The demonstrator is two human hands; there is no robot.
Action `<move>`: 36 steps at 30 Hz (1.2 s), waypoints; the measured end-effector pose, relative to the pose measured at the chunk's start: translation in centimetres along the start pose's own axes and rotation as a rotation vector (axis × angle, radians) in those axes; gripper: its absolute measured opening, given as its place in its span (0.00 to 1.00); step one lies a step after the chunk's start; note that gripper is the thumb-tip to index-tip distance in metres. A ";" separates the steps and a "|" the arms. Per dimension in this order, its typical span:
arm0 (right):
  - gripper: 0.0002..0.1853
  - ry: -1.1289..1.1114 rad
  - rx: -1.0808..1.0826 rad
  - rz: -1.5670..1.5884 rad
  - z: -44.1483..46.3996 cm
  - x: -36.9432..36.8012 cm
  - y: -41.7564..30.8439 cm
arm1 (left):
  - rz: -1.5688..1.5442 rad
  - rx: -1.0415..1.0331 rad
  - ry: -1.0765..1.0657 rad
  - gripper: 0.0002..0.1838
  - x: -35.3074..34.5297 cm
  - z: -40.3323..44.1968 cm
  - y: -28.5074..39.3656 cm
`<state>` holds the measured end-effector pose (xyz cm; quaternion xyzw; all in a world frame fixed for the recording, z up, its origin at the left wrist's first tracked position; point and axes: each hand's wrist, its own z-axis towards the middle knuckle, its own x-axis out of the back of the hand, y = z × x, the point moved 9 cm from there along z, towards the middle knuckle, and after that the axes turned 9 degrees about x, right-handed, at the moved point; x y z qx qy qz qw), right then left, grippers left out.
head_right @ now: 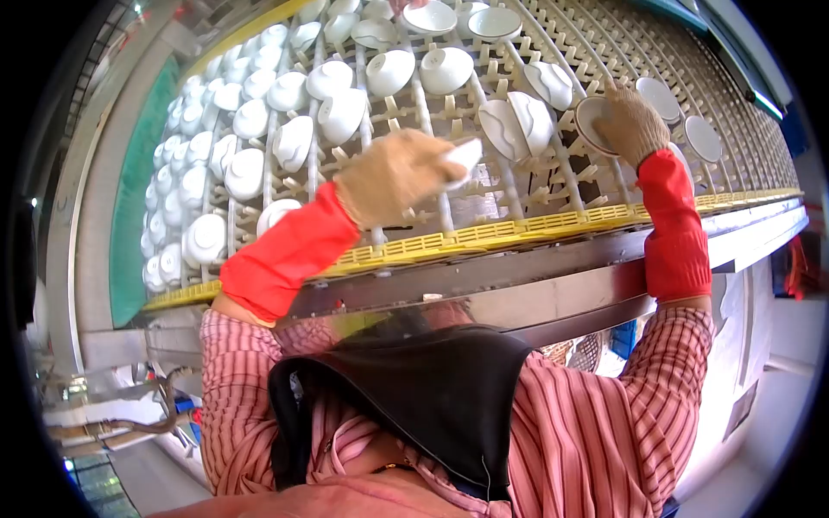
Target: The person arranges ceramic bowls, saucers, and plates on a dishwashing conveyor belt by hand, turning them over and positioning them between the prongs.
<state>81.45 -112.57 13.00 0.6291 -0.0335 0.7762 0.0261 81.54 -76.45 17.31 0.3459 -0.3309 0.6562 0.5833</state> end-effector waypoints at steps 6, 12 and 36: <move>0.35 -0.042 -0.178 0.213 -0.5 -2.1 5.2 | 0.045 0.668 -0.221 0.17 7.6 -6.8 -9.7; 0.28 -0.015 -0.243 0.154 -0.2 -4.1 7.1 | 0.434 1.105 -0.270 0.32 7.1 -12.9 -10.0; 0.40 0.149 0.812 0.208 -4.7 5.1 -10.1 | -0.556 1.652 0.373 0.16 -14.2 2.7 -6.9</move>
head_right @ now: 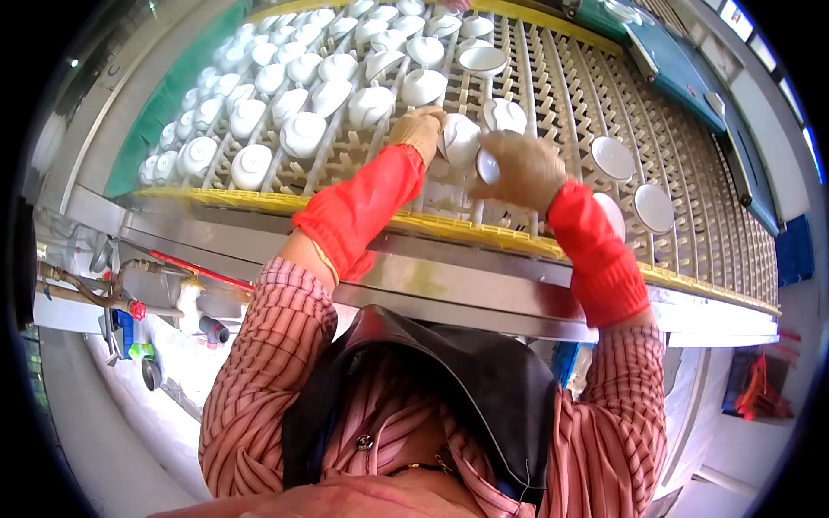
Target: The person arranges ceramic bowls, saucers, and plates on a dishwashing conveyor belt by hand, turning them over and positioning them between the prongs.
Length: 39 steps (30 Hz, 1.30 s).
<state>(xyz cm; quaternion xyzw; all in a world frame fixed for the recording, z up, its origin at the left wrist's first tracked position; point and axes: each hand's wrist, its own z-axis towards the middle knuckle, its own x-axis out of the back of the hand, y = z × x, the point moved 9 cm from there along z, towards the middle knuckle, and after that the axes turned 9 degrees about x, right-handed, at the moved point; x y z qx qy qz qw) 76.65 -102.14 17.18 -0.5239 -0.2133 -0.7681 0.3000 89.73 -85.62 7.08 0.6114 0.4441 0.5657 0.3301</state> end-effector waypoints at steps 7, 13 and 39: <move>0.29 -0.214 -0.474 0.321 -7.0 -2.8 6.9 | -0.136 -0.236 -0.208 0.19 4.7 -0.9 5.7; 0.22 0.064 -0.224 0.229 -3.2 1.8 7.0 | 0.345 -0.452 -0.183 0.20 16.6 -2.8 4.3; 0.28 0.022 -0.550 0.213 -10.1 0.1 21.9 | 0.644 -0.269 -0.088 0.30 0.5 -5.7 6.8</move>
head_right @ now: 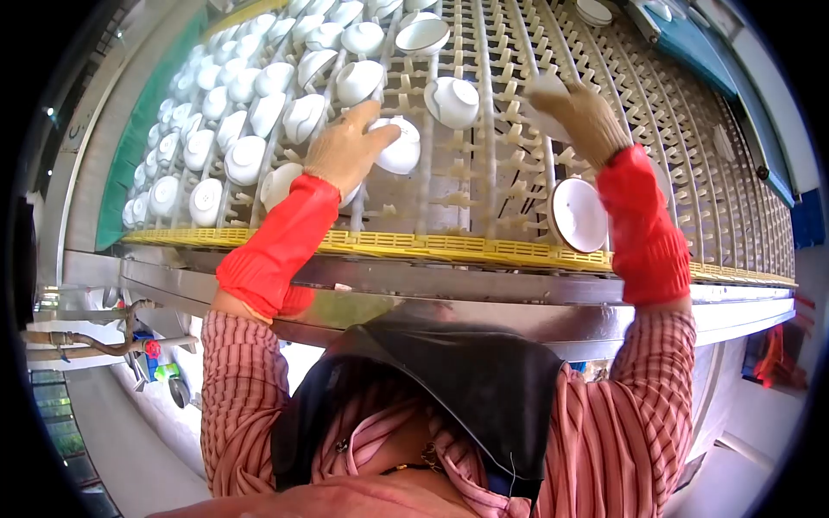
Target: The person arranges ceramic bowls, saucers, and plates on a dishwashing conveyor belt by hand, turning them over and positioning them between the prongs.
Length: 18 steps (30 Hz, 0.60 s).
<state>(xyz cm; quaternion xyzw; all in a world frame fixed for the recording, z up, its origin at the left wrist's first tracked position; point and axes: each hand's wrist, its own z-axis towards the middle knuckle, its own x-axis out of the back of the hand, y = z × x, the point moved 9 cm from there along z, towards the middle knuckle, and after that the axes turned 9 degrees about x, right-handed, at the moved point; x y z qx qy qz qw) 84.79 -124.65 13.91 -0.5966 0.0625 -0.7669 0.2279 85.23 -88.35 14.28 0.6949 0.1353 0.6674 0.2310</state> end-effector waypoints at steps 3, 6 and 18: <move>0.30 0.116 0.305 0.122 4.3 -0.3 -7.6 | 0.079 -0.026 0.059 0.26 -0.4 0.4 0.0; 0.23 0.031 -0.270 1.444 7.5 -6.4 -7.6 | 0.195 -0.163 0.031 0.23 -0.5 -0.5 0.6; 0.45 -0.137 -0.094 -0.333 -12.0 2.8 4.3 | 0.357 -0.443 0.380 0.34 0.1 6.6 7.1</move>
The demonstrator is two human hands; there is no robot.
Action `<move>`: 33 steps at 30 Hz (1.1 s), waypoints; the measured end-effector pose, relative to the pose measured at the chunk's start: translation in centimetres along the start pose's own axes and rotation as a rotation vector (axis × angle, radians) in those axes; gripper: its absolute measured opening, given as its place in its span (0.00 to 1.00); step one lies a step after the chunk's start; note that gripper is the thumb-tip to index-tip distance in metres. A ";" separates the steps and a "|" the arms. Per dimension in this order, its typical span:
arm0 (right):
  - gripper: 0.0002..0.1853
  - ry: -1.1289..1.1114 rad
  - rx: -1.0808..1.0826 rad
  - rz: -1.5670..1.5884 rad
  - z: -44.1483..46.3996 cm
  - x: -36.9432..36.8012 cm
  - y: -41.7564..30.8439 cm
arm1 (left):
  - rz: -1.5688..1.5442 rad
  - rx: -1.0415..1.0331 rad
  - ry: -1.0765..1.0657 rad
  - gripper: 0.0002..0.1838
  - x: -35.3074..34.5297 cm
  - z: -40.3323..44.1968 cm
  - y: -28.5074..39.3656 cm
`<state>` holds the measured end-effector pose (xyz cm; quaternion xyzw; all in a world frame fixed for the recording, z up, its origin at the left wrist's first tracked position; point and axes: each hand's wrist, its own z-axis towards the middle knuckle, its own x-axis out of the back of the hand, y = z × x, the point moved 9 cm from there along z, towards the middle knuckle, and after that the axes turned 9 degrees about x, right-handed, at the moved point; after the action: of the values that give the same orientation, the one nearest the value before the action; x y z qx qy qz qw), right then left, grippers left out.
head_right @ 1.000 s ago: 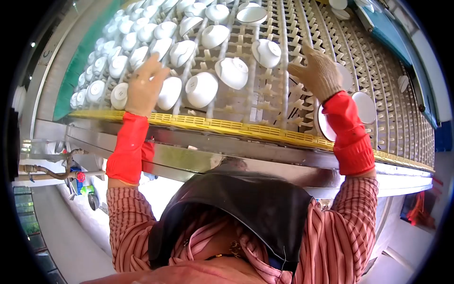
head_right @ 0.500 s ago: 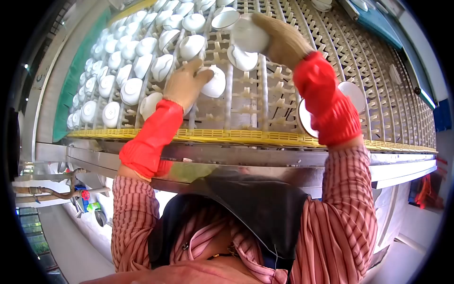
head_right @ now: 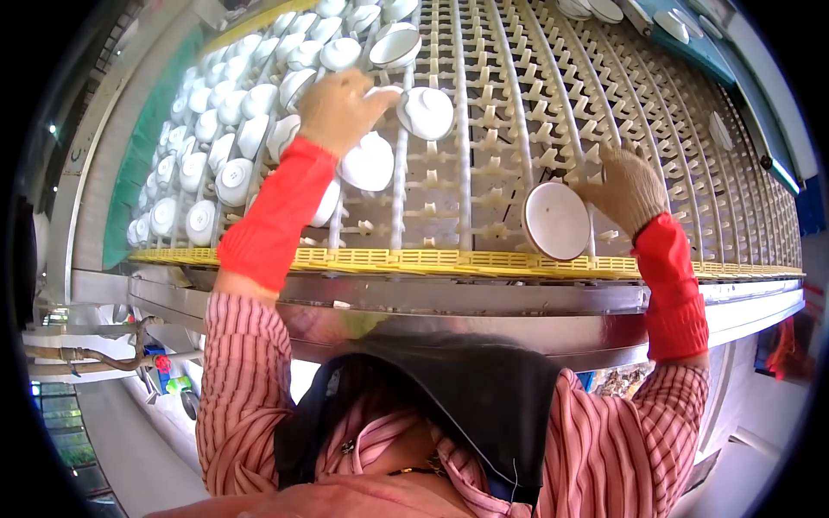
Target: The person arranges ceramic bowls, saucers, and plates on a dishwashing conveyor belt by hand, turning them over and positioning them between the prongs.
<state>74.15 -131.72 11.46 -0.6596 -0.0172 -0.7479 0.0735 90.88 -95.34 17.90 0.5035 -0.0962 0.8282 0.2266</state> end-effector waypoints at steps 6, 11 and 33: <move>0.43 -0.016 -0.169 -0.005 -2.3 -3.6 3.1 | 0.123 0.241 -0.330 0.35 -12.2 10.0 -3.1; 0.38 0.074 -0.186 0.075 -2.6 -3.2 4.1 | 0.072 0.231 -0.416 0.25 -16.5 11.5 -4.9; 0.45 0.022 0.167 1.244 -2.5 0.3 -3.5 | -0.099 -0.109 -0.172 0.32 -9.1 -1.6 0.1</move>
<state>71.22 -128.55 11.67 -0.5304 0.3123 -0.5679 0.5465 93.15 -97.34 9.19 0.5640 -0.1351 0.7631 0.2852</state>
